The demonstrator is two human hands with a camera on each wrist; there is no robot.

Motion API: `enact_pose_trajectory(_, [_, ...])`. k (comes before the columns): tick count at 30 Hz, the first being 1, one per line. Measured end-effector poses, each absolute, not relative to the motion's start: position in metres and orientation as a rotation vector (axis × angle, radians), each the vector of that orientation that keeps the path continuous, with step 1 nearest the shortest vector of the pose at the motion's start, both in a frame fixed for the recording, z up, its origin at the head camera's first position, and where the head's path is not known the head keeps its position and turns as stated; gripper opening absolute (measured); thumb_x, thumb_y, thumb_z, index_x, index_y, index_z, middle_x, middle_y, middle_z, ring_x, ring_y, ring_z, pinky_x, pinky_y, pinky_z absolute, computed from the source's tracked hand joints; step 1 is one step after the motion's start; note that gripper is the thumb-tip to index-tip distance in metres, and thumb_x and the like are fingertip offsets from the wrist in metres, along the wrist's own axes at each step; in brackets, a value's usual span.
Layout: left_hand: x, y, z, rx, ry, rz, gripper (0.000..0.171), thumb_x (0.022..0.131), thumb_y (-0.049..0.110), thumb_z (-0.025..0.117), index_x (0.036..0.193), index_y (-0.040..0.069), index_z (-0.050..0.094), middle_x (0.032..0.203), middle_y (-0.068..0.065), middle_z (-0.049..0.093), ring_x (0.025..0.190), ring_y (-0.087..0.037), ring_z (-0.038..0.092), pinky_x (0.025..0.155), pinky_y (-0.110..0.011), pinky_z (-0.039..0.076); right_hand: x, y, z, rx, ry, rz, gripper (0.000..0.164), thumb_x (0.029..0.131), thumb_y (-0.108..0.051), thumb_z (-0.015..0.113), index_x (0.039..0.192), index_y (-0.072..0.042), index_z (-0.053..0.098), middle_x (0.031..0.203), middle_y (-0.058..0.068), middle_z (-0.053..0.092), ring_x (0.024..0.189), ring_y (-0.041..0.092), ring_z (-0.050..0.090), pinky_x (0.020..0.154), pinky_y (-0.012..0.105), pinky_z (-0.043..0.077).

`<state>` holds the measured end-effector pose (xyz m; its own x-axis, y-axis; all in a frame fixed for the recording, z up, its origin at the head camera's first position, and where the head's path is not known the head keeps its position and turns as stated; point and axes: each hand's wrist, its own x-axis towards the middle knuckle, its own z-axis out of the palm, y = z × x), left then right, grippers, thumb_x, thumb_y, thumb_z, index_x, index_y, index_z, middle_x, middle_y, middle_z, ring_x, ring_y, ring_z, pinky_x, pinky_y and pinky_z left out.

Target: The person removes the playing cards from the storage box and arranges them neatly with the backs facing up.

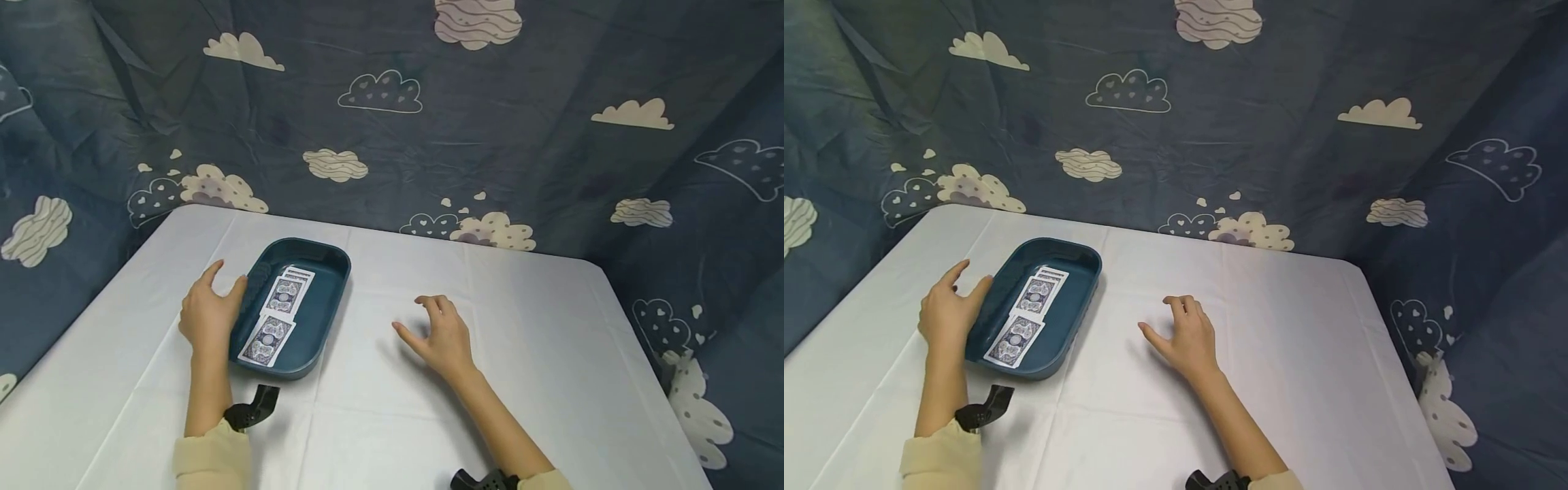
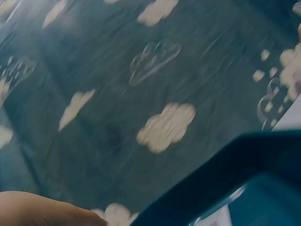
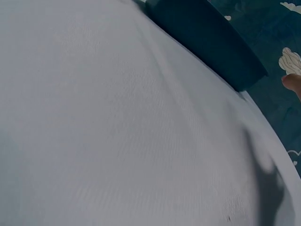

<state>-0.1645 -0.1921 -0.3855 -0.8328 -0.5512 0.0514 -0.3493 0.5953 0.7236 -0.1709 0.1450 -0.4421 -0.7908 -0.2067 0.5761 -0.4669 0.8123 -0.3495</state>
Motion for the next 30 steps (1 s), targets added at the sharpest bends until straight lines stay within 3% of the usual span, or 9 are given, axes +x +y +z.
enact_pose_trajectory(4, [-0.163,-0.215,-0.397,0.817,-2.681,-1.133,0.057,0.088,0.043,0.055,0.137,0.014,0.045,0.132,-0.018,0.049,0.118,-0.043,0.045,0.089,-0.056,0.036,-0.174,0.124,-0.437,0.553,-2.473,0.683,0.051,0.073,-0.049,0.070,0.104,-0.009,0.060,0.096,0.005,0.057,0.083,0.021,0.056,0.063,0.034,0.047])
enact_pose_trajectory(12, [-0.167,-0.220,-0.404,0.728,-2.680,-1.257,0.047,0.090,0.045,0.053,0.121,0.011,0.062,0.119,-0.018,0.059,0.114,-0.040,0.050,0.091,-0.052,0.038,-0.187,0.059,-0.412,0.829,-2.459,0.663,0.053,0.071,-0.053,0.070,0.104,-0.013,0.062,0.095,-0.001,0.059,0.087,0.015,0.056,0.070,0.030,0.047])
enact_pose_trajectory(17, [-0.166,-0.224,-0.404,0.692,-2.671,-1.267,0.045,0.090,0.040,0.054,0.116,0.005,0.063,0.121,-0.021,0.057,0.116,-0.041,0.047,0.096,-0.051,0.035,-0.193,0.011,-0.404,1.012,-2.530,0.435,0.058,0.072,-0.063,0.064,0.108,-0.017,0.063,0.100,-0.003,0.060,0.095,0.014,0.054,0.090,0.036,0.039])
enact_pose_trajectory(22, [-0.165,-0.227,-0.403,0.690,-2.692,-1.276,0.047,0.090,0.041,0.055,0.115,0.002,0.063,0.125,-0.021,0.053,0.120,-0.043,0.043,0.098,-0.052,0.032,-0.190,-0.030,-0.405,1.037,-2.736,0.095,0.078,0.067,-0.078,0.055,0.115,-0.016,0.060,0.110,-0.002,0.061,0.103,0.016,0.052,0.095,0.042,0.033])
enact_pose_trajectory(26, [-0.166,-0.227,-0.403,0.691,-2.694,-1.297,0.046,0.089,0.040,0.056,0.115,0.003,0.063,0.125,-0.021,0.052,0.120,-0.042,0.042,0.098,-0.051,0.032,-0.186,-0.049,-0.411,1.016,-2.937,-0.157,0.097,0.057,-0.084,0.056,0.121,-0.012,0.054,0.116,0.001,0.059,0.107,0.017,0.051,0.093,0.041,0.035])
enact_pose_trajectory(30, [-0.167,-0.225,-0.403,0.684,-2.694,-1.289,0.046,0.089,0.040,0.055,0.115,0.002,0.063,0.125,-0.022,0.053,0.119,-0.042,0.043,0.097,-0.052,0.033,-0.186,-0.057,-0.415,0.979,-3.025,-0.344,0.104,0.053,-0.086,0.057,0.126,-0.012,0.050,0.122,0.002,0.056,0.112,0.018,0.049,0.098,0.043,0.033])
